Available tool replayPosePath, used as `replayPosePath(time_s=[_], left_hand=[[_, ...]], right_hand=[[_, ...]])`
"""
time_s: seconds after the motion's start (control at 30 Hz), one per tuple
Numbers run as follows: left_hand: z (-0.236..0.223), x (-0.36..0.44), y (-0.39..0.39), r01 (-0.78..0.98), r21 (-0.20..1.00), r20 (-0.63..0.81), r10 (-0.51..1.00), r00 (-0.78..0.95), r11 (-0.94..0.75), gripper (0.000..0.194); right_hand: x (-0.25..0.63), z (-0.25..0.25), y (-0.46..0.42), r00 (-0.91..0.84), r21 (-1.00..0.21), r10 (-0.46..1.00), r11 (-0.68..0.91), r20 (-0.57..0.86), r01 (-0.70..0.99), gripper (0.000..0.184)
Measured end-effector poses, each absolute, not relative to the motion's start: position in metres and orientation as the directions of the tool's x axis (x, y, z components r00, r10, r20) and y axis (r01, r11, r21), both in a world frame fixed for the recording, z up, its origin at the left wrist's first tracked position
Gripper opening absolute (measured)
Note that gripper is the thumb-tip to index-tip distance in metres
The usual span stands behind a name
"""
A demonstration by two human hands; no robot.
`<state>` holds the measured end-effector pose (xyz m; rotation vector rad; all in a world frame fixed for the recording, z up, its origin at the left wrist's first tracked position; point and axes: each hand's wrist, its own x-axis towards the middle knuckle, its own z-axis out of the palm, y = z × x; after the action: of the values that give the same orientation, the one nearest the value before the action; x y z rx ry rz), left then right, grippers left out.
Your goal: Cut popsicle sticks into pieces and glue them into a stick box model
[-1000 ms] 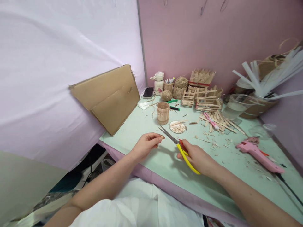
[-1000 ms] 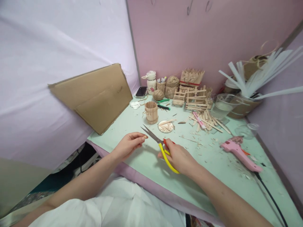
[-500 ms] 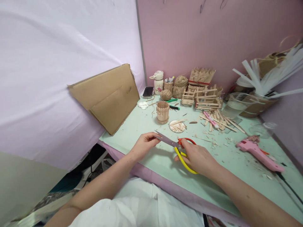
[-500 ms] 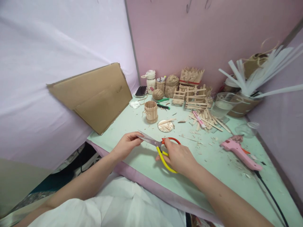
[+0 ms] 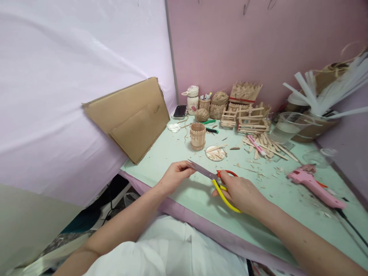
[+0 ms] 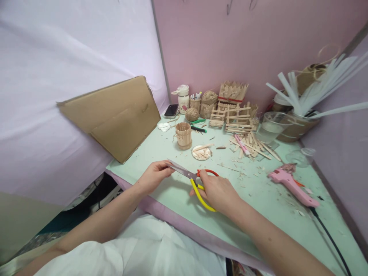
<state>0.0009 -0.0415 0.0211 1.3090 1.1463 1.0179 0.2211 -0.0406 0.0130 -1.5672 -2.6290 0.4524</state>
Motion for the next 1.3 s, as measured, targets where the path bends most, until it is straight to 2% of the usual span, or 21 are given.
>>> replayPosePath(time_s=[0.07,0.13,0.2,0.27,0.4,0.6,0.87,1.3], left_hand=[[0.0215,0.0009,-0.0411,0.075,0.996,-0.065,0.984,0.164,0.053,0.021],[0.0227,0.0016,-0.0403,0.047,0.993,-0.110,0.983,0.145,0.104,0.023],[0.0247,0.0029,-0.0395,0.000,0.984,-0.175,0.976,0.127,0.177,0.025],[0.0265,0.0043,-0.0388,-0.049,0.970,-0.230,0.966,0.118,0.237,0.028],[0.0280,0.0055,-0.0390,-0.106,0.957,-0.255,0.959,0.124,0.269,0.030],[0.0281,0.0049,-0.0405,-0.149,0.960,-0.219,0.966,0.139,0.239,0.022],[0.0223,0.0049,-0.0381,-0.260,0.916,-0.273,0.950,0.150,0.305,0.033],[0.0215,0.0066,-0.0379,-0.241,0.924,-0.268,0.952,0.149,0.298,0.027]], right_hand=[[0.2226,0.0133,-0.0400,-0.501,-0.364,0.857,0.433,-0.118,0.825,0.023],[0.2247,0.0126,-0.0386,-0.528,-0.520,0.840,0.398,-0.124,0.756,0.013],[0.2267,0.0110,-0.0366,-0.522,-0.647,0.843,0.324,-0.134,0.690,0.012],[0.2281,0.0095,-0.0349,-0.487,-0.698,0.861,0.259,-0.146,0.667,0.013],[0.2271,0.0097,-0.0353,-0.486,-0.681,0.862,0.268,-0.147,0.681,0.015],[0.2228,0.0106,-0.0379,-0.456,-0.496,0.887,0.364,-0.075,0.789,0.029],[0.2256,0.0062,-0.0343,-0.396,-0.533,0.916,0.301,-0.071,0.791,0.028],[0.2221,0.0050,-0.0360,-0.410,-0.497,0.907,0.312,-0.099,0.810,0.030]])
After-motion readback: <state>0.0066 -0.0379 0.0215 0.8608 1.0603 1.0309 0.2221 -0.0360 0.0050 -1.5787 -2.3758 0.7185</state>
